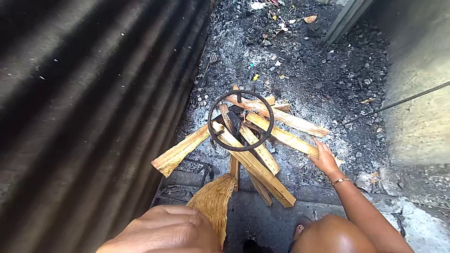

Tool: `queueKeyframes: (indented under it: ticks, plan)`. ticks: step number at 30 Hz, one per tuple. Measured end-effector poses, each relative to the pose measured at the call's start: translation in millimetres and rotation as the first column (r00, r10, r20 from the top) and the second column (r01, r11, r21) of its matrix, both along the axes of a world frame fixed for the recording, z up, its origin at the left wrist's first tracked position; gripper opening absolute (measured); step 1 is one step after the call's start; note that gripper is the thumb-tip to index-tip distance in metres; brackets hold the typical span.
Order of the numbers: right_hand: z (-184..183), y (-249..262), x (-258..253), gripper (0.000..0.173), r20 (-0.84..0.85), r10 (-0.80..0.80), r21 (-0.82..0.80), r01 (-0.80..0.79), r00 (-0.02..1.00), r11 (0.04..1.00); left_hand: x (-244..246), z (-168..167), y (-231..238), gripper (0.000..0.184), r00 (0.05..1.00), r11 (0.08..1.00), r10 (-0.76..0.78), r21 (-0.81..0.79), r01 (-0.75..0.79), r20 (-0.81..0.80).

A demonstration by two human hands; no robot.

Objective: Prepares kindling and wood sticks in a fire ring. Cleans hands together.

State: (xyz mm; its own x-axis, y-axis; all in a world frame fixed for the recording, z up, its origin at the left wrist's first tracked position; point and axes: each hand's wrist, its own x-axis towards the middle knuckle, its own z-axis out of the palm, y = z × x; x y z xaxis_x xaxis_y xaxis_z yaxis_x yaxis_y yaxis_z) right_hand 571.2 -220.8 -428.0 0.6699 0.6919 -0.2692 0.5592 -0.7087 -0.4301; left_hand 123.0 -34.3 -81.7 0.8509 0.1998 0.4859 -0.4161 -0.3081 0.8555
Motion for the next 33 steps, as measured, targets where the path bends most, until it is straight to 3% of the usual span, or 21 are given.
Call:
queueKeyframes:
  ticks: [4,8,14,18,21,24,26,28,31,33]
  plan:
    - [21.0,-28.2,-8.5,0.067,-0.017,-0.01,0.152,0.013,1.0,0.988,-0.9,2.4,-3.4,0.046,0.995,0.995,0.084,0.051,-0.087,0.059]
    - [71.3,-37.2,-22.9,0.055,0.019,0.034,0.254,-0.038,0.999,0.966,-6.3,5.7,-15.7,0.044,0.974,0.974,0.218,0.045,-0.221,0.062]
    - [177.6,-24.8,-63.1,0.035,0.255,0.256,0.365,-0.339,0.932,0.867,-11.7,9.8,-27.9,0.044,0.941,0.95,0.305,0.021,-0.312,0.147]
    - [262.1,-22.5,-128.0,0.039,0.365,0.359,0.37,-0.487,0.859,0.791,-29.8,18.9,-40.9,0.042,0.938,0.96,0.279,-0.065,-0.271,0.207]
    - [305.0,-29.7,-194.4,0.045,0.235,0.583,0.317,-0.628,0.778,0.711,-47.2,28.2,-53.4,0.043,0.934,0.964,0.254,-0.148,-0.222,0.25]
    - [317.2,-35.6,-260.4,0.063,0.087,0.772,0.257,-0.763,0.629,0.593,-63.3,35.6,-60.0,0.041,0.937,0.966,0.191,-0.227,-0.125,0.294]
    - [307.1,-34.1,-291.6,0.081,0.085,0.795,0.29,-0.778,0.601,0.557,-69.4,41.8,-63.8,0.041,0.927,0.957,0.153,-0.284,-0.053,0.342]
    - [291.4,-29.7,-310.0,0.089,0.087,0.797,0.376,-0.761,0.598,0.53,-69.9,52.5,-68.4,0.044,0.919,0.949,0.138,-0.315,-0.016,0.37]
    - [262.6,-27.7,-325.6,0.067,0.043,0.748,0.621,-0.604,0.662,0.499,-60.9,68.4,-68.8,0.047,0.92,0.946,0.168,-0.321,-0.049,0.355]
    - [254.8,-31.2,-326.3,0.058,0.027,0.722,0.671,-0.548,0.691,0.499,-46.3,76.1,-68.0,0.051,0.933,0.933,0.184,-0.354,-0.066,0.31]
